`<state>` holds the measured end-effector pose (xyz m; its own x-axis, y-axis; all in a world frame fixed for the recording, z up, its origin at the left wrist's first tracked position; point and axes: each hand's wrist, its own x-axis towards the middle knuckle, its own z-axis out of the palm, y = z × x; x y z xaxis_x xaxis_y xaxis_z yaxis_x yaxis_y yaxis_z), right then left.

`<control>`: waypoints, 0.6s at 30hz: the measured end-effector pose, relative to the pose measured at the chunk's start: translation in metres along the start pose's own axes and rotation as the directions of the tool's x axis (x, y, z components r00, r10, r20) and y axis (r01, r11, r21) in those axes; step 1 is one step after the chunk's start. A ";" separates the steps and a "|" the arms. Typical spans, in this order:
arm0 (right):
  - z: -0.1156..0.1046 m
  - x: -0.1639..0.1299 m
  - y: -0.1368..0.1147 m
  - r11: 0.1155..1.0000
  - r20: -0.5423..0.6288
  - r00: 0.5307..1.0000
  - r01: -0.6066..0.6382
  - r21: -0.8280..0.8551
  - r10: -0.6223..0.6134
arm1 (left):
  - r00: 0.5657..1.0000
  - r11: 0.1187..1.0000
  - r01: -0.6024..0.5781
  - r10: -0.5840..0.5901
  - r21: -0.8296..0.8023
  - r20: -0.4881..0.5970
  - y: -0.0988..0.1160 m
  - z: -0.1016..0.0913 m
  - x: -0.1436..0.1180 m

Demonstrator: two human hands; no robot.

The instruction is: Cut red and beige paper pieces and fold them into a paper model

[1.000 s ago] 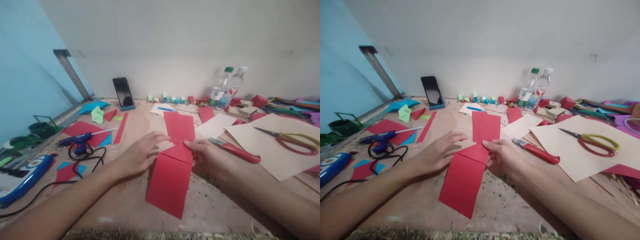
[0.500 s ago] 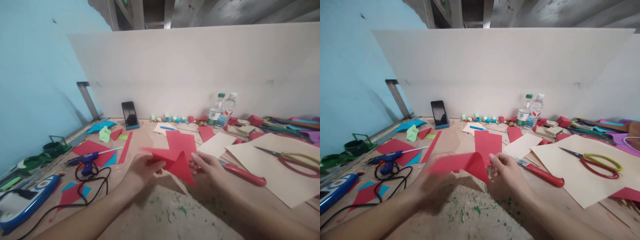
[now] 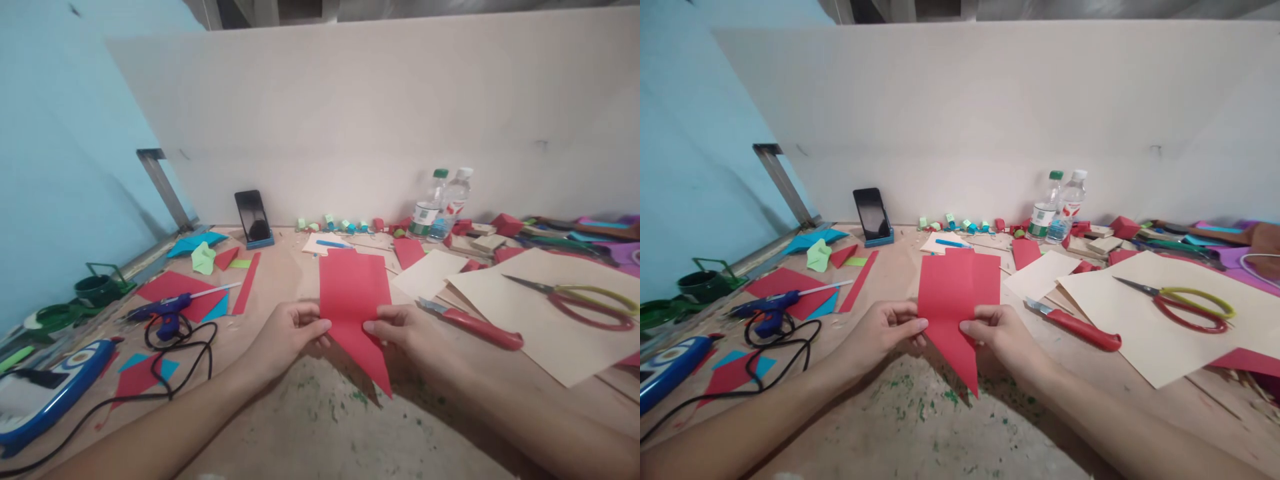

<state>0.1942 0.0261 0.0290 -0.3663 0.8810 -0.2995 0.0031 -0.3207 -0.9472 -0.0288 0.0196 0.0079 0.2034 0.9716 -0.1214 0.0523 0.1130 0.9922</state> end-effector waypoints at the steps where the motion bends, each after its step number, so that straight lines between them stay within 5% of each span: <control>1: 0.000 0.000 0.000 1.000 0.000 1.000 -0.005 0.020 0.005 | 1.000 1.000 -0.004 0.004 -0.010 -0.012 0.000 -0.001 0.001; 9: -0.001 0.003 0.004 0.988 0.058 0.998 -0.007 0.152 -0.002 | 0.995 0.995 -0.097 0.096 -0.040 -0.034 0.001 -0.002 0.000; 18: -0.004 0.006 0.006 0.999 -0.057 0.998 0.022 0.034 -0.020 | 0.994 0.990 -0.100 0.095 -0.096 -0.053 0.000 -0.006 -0.005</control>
<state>0.1956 0.0306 0.0207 -0.3130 0.9056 -0.2862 -0.0365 -0.3126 -0.9492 -0.0358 0.0161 0.0082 0.1552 0.9876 -0.0249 -0.0625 0.0350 0.9974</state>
